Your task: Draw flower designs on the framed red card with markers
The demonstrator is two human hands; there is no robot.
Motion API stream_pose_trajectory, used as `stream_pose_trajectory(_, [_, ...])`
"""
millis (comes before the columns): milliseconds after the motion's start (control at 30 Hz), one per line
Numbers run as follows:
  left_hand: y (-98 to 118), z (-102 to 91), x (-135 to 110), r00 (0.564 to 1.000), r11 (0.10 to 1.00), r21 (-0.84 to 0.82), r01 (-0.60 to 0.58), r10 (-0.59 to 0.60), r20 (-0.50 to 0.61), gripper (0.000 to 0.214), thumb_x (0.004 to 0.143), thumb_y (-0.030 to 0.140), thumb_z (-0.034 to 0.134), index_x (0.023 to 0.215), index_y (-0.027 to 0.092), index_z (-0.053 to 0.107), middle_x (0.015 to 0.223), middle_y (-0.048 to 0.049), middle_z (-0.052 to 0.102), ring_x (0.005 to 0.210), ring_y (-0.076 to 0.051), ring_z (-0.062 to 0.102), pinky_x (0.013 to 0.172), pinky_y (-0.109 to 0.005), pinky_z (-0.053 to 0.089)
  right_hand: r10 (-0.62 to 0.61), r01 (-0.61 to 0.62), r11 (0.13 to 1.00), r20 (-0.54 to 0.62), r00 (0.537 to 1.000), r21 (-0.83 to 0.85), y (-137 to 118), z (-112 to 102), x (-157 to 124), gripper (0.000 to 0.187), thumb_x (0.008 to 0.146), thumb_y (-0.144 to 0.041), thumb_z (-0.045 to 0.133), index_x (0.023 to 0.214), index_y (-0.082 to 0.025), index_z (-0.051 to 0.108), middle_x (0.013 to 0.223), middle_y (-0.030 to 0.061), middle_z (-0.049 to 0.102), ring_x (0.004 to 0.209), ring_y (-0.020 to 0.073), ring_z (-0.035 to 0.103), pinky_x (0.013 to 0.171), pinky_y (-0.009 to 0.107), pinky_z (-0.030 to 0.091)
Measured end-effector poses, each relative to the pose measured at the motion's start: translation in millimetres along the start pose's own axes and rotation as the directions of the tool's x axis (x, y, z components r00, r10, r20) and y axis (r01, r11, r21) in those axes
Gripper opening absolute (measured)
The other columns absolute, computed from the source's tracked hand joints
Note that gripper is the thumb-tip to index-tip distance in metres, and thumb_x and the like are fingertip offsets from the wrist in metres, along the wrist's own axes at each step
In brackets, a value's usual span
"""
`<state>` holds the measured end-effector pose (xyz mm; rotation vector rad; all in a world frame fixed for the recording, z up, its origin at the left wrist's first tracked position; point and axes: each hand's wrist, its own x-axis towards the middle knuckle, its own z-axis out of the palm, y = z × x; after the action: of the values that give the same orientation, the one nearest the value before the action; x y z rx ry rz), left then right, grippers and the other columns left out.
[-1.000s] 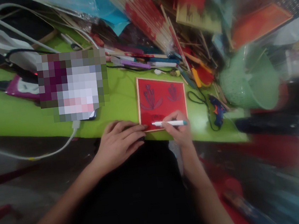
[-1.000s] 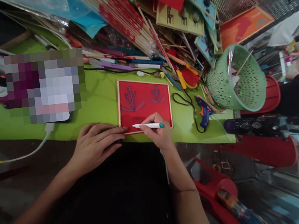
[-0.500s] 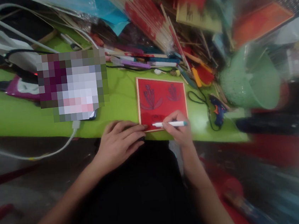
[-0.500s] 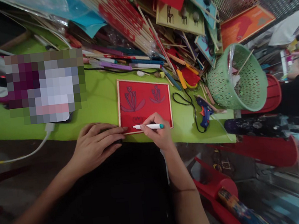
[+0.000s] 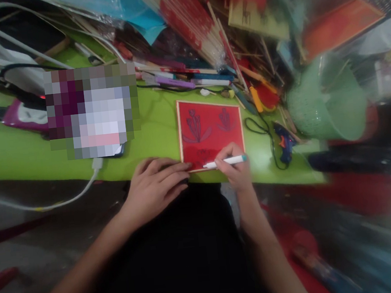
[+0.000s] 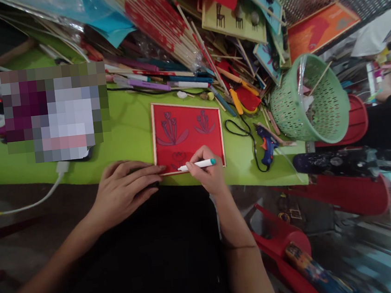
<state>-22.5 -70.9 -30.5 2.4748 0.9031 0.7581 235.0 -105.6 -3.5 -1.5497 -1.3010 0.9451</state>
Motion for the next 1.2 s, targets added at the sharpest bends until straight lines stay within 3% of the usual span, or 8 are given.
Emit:
stream_pose_trajectory(733, [-0.5,-0.7,1.4,1.000,1.000,0.005,-0.014,0.014,-0.019,0.012,0.104,0.034,0.063,0.114,0.031,0.070,0.129,0.0052,0.079,0.114,-0.026,0.068,0.099,-0.046,0.040,-0.010,0.019,0.991,-0.071,0.997,0.131,8.4,-0.7,-0.6,0.017,0.088,-0.027,0.074,0.079,-0.025,0.059,0.068,-0.0043,0.059,0.062,0.0138,0.053,0.056,0.028,0.039])
stream_pose_trajectory(1200, [-0.6,-0.5,1.8,0.999,0.998,0.045,-0.041,0.042,-0.026,0.013,0.106,0.033,0.060,0.114,0.030,0.069,0.128,0.0054,0.080,0.112,-0.026,0.068,0.098,-0.047,0.040,-0.071,0.070,0.997,-0.193,0.979,-0.010,8.6,0.9,-1.2,0.018,0.090,-0.026,0.073,0.080,-0.025,0.058,0.066,-0.0059,0.053,0.060,0.0123,0.049,0.053,0.027,0.038])
